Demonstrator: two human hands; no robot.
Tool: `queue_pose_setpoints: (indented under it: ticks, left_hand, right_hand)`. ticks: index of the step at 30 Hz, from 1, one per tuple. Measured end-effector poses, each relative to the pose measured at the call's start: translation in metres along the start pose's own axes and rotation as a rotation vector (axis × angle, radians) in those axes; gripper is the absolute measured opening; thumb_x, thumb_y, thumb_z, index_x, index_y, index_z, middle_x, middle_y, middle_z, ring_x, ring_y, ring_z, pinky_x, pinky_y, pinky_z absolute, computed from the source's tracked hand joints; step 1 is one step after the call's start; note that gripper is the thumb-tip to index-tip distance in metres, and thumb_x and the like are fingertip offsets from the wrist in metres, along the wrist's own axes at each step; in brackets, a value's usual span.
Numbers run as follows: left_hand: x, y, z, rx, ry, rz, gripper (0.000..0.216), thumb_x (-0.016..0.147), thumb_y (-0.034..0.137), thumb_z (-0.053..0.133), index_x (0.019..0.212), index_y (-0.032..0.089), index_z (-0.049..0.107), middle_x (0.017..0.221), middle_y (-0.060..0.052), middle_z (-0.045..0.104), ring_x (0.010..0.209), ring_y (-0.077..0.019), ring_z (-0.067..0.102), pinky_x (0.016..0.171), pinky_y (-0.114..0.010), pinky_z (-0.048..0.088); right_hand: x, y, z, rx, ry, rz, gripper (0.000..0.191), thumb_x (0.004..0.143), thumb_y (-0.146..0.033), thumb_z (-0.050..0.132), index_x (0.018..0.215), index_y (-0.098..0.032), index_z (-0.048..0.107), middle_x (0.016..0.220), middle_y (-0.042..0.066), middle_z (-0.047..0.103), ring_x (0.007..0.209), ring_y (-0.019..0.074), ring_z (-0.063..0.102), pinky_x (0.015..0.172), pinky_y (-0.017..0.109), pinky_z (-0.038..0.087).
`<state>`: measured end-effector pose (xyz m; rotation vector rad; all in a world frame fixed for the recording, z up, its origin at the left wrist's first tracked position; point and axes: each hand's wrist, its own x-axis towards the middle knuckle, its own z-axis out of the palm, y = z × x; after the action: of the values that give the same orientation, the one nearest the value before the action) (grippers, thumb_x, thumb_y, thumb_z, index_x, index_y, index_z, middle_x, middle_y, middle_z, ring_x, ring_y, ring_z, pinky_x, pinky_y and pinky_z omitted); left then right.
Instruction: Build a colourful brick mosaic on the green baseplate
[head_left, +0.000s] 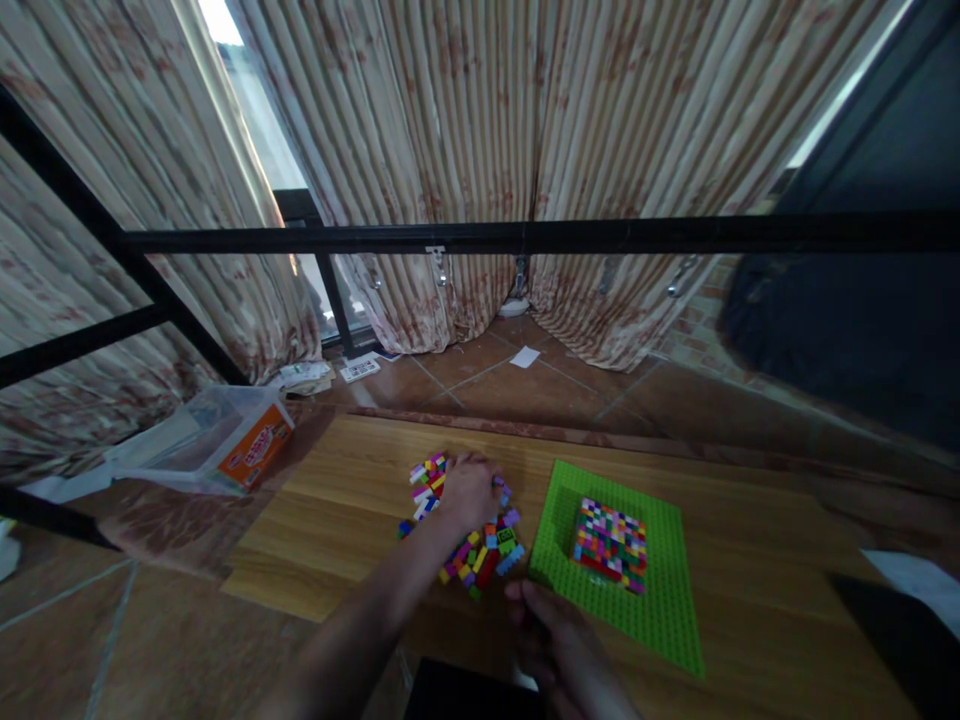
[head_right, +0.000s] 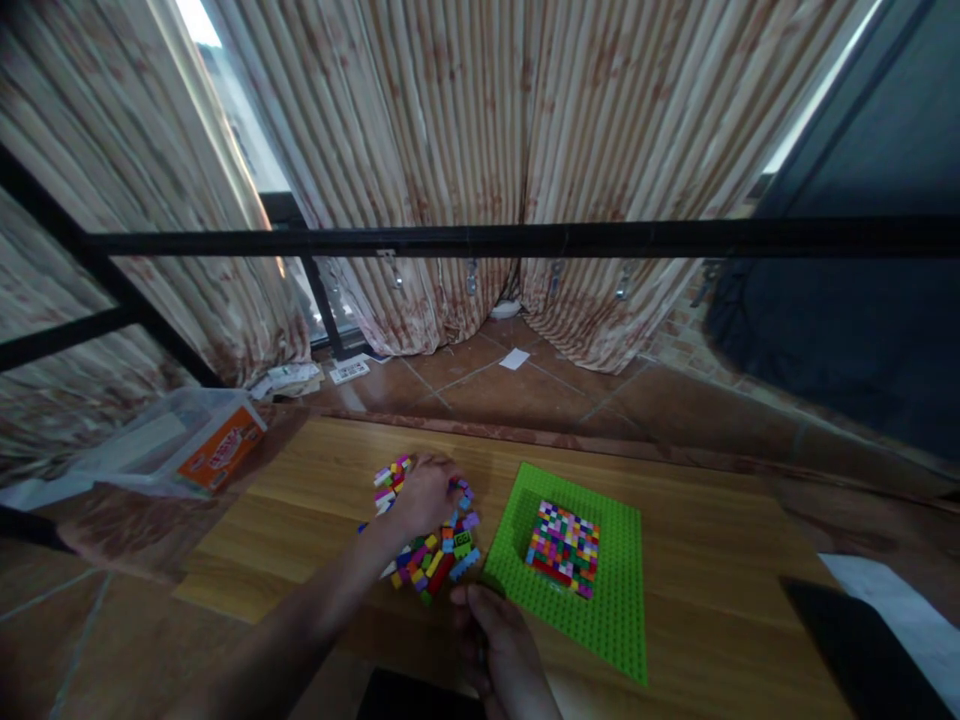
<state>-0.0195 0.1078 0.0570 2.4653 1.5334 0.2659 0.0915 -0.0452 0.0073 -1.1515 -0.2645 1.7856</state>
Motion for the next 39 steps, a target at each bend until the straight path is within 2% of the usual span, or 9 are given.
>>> queue_pose_setpoints:
  ticks: [3, 8, 13, 17, 18, 21, 25, 33, 39]
  left_hand:
    - [0.017, -0.004, 0.004, 0.018, -0.064, 0.022, 0.013, 0.069, 0.021, 0.059, 0.077, 0.022, 0.069, 0.088, -0.007, 0.067, 0.095, -0.0243, 0.056, 0.086, -0.037, 0.038]
    - [0.022, -0.004, 0.006, 0.01, -0.092, 0.035, 0.01, 0.065, 0.017, 0.06, 0.07, 0.02, 0.068, 0.084, -0.009, 0.067, 0.093, -0.0259, 0.057, 0.085, -0.038, 0.038]
    - [0.017, -0.007, -0.002, -0.066, -0.036, 0.04, 0.01, 0.068, 0.016, 0.057, 0.073, 0.018, 0.066, 0.083, -0.01, 0.067, 0.091, -0.0261, 0.058, 0.086, -0.04, 0.038]
    - [-0.003, -0.002, -0.008, -0.215, -0.001, 0.04, 0.013, 0.076, 0.021, 0.052, 0.079, 0.019, 0.064, 0.082, -0.006, 0.068, 0.082, -0.0186, 0.061, 0.078, -0.031, 0.044]
    - [-0.011, 0.002, -0.007, -0.306, -0.003, 0.039, 0.015, 0.079, 0.023, 0.049, 0.082, 0.018, 0.063, 0.083, -0.004, 0.068, 0.077, -0.0156, 0.061, 0.073, -0.027, 0.046]
    - [-0.042, 0.02, 0.001, -1.027, 0.054, -0.173, 0.016, 0.072, 0.03, 0.061, 0.079, 0.016, 0.063, 0.08, -0.005, 0.068, 0.073, -0.0154, 0.062, 0.068, -0.026, 0.047]
    - [-0.076, 0.047, 0.013, -1.381, 0.087, -0.378, 0.022, 0.063, 0.029, 0.071, 0.081, 0.016, 0.067, 0.076, -0.003, 0.068, 0.069, -0.0143, 0.06, 0.069, -0.026, 0.047]
    - [-0.094, 0.057, 0.023, -1.436, 0.166, -0.449, 0.014, 0.061, 0.027, 0.073, 0.07, 0.017, 0.068, 0.067, 0.0, 0.067, 0.067, -0.0137, 0.059, 0.07, -0.026, 0.046]
    - [-0.103, 0.061, 0.03, -1.413, 0.162, -0.439, 0.017, 0.064, 0.032, 0.07, 0.073, 0.018, 0.069, 0.067, -0.001, 0.068, 0.067, -0.0153, 0.06, 0.07, -0.029, 0.047]
  right_hand:
    - [-0.001, 0.0, -0.004, 0.004, 0.005, -0.004, 0.047, 0.056, -0.052, 0.077, 0.081, -0.014, 0.064, 0.059, -0.004, 0.053, 0.039, 0.0002, 0.032, 0.036, 0.015, 0.009]
    - [-0.002, 0.003, -0.014, 0.002, 0.009, -0.02, 0.047, 0.057, -0.052, 0.076, 0.081, -0.013, 0.064, 0.059, -0.004, 0.052, 0.039, 0.0002, 0.031, 0.036, 0.015, 0.009]
    - [-0.004, 0.002, -0.014, -0.033, 0.006, -0.032, 0.045, 0.062, -0.052, 0.073, 0.084, -0.014, 0.064, 0.062, -0.003, 0.052, 0.04, 0.0012, 0.033, 0.036, 0.015, 0.011]
    - [-0.008, -0.009, -0.006, -0.028, 0.004, -0.127, 0.038, 0.065, -0.048, 0.072, 0.083, -0.016, 0.063, 0.063, -0.004, 0.053, 0.041, 0.0011, 0.033, 0.036, 0.015, 0.013]
    - [-0.008, -0.012, -0.003, -0.01, 0.007, -0.162, 0.037, 0.065, -0.047, 0.073, 0.082, -0.016, 0.062, 0.063, -0.005, 0.053, 0.041, 0.0011, 0.032, 0.036, 0.015, 0.013]
    - [-0.006, -0.022, 0.007, 0.036, 0.029, -0.266, 0.035, 0.064, -0.046, 0.074, 0.081, -0.018, 0.062, 0.063, -0.005, 0.053, 0.042, 0.0012, 0.031, 0.037, 0.015, 0.014]
    - [-0.001, -0.028, 0.015, 0.02, 0.042, -0.379, 0.034, 0.066, -0.047, 0.073, 0.08, -0.018, 0.063, 0.062, -0.005, 0.053, 0.042, 0.0018, 0.03, 0.037, 0.016, 0.017]
    - [-0.001, -0.021, 0.01, -0.057, 0.103, -0.454, 0.031, 0.06, -0.045, 0.077, 0.069, -0.017, 0.065, 0.052, -0.006, 0.049, 0.045, 0.0044, 0.034, 0.042, 0.018, 0.024]
    - [-0.006, -0.016, 0.003, 0.065, 0.081, -0.302, 0.031, 0.058, -0.042, 0.079, 0.068, -0.017, 0.064, 0.054, -0.005, 0.05, 0.042, 0.0024, 0.031, 0.039, 0.016, 0.017]
